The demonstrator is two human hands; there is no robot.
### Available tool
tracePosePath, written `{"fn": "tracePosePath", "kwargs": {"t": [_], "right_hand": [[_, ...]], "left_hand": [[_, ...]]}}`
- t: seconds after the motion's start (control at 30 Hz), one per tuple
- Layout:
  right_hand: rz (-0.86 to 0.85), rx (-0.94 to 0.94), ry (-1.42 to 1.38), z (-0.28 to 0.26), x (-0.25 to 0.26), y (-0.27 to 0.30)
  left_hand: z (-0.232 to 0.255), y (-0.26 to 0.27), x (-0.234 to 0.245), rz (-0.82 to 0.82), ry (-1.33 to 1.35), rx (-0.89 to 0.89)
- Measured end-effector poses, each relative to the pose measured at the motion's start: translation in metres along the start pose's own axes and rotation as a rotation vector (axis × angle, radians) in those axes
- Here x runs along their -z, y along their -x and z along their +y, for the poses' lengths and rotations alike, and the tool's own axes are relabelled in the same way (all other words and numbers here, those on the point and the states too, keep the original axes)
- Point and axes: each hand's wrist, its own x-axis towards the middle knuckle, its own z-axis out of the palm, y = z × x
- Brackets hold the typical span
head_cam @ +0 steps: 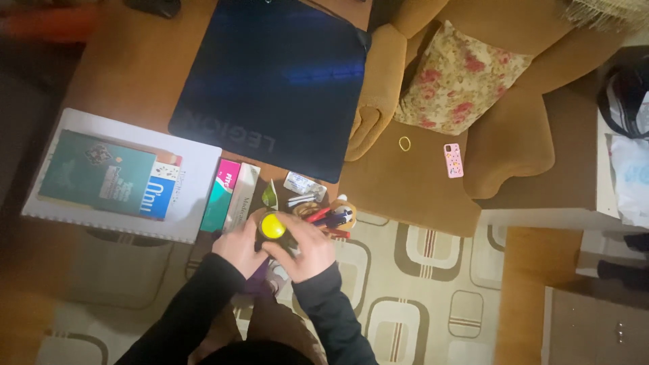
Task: The person wipes a desk surface with a purple cloth, then moves a keyboard, mouse, and mousepad to clean underneath. They wipe the desk again, arrange a stack of notebooks, and tidy a pen holder and other small items. The person finishes by wiping the mousepad and placing the cloth down.
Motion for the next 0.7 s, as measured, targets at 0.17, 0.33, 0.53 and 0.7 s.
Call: {"fn": "tracePosePath", "kwargs": {"t": [0.17,0.33,0.53,0.7], "right_hand": [[-0.023,-0.093,-0.109,-0.010,0.006,-0.001],[-0.009,-0.144,0.165,0.017,-0.005,-0.025],[-0.429,-0.357,0.443,0.050,-0.040,-0.053],[-0.635,-0.429,0.538,0.072,-0.063,-0.049]], "left_hand": [[0.015,0.003,0.028,-0.084,0.058,0.074],[0.022,0.008,0.037,-0.063,0.020,0.118],[0.028,0.013,0.028,0.150,0.092,0.114],[0.013,-0.001,-0.003,0.173,0.053,0.110]]}}
